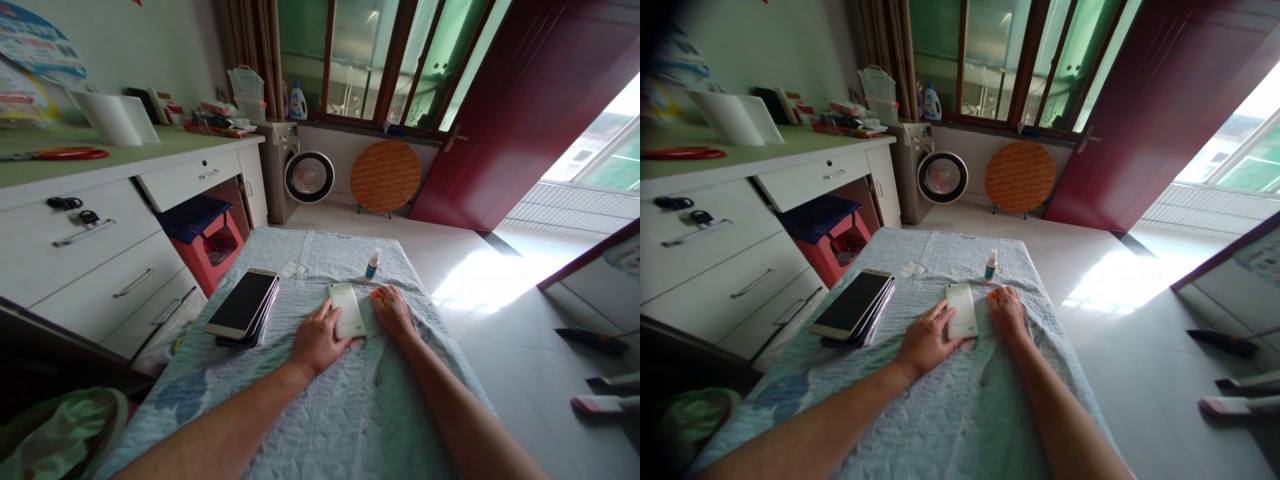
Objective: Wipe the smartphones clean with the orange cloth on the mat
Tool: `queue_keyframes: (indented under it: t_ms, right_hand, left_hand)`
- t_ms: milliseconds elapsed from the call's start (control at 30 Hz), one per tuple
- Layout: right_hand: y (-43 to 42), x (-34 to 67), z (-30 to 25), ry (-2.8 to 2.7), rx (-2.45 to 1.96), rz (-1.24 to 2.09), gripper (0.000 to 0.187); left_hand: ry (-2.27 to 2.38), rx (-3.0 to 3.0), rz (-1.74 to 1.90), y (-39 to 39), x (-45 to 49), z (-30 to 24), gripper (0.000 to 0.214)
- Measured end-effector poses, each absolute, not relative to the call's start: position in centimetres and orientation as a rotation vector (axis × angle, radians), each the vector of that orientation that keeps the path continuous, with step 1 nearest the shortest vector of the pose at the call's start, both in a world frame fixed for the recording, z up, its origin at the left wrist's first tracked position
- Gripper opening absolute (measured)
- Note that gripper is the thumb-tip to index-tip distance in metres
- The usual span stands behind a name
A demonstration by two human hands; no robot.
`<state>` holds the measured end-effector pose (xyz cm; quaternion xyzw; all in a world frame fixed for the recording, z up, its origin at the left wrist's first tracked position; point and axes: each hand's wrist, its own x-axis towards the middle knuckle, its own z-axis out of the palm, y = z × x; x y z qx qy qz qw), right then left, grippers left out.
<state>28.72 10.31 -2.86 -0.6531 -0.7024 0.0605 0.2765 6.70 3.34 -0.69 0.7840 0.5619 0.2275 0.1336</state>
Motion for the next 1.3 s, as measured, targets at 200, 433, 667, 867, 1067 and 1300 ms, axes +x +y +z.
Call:
queue_keyframes:
  t_ms: [200,433,667,867,1067,1300]
  right_hand:
    - [10.1,28.9,-2.8,-1.865,-1.733,0.172,0.019]
    - [9.6,29.4,-2.9,-1.904,-1.703,0.215,0.018]
    - [9.0,30.1,-3.3,-1.960,-1.670,0.206,0.020]
    - [8.2,30.2,-3.5,-1.939,-1.660,0.197,0.021]
    - [6.6,29.6,-3.4,-1.887,-1.682,0.214,0.023]
    - [6.3,29.1,-3.2,-1.862,-1.699,0.235,0.023]
  left_hand:
    - [1.551,2.333,0.656,4.7,6.4,-0.9,0.055]
    - [1.612,2.306,0.584,4.1,7.0,-1.2,0.059]
    - [1.627,2.295,0.530,3.4,7.4,-1.3,0.060]
    - [1.600,2.293,0.496,3.0,7.2,-1.4,0.062]
    - [1.563,2.290,0.457,1.9,6.4,-1.1,0.061]
    - [1.557,2.275,0.417,1.8,6.0,-0.6,0.061]
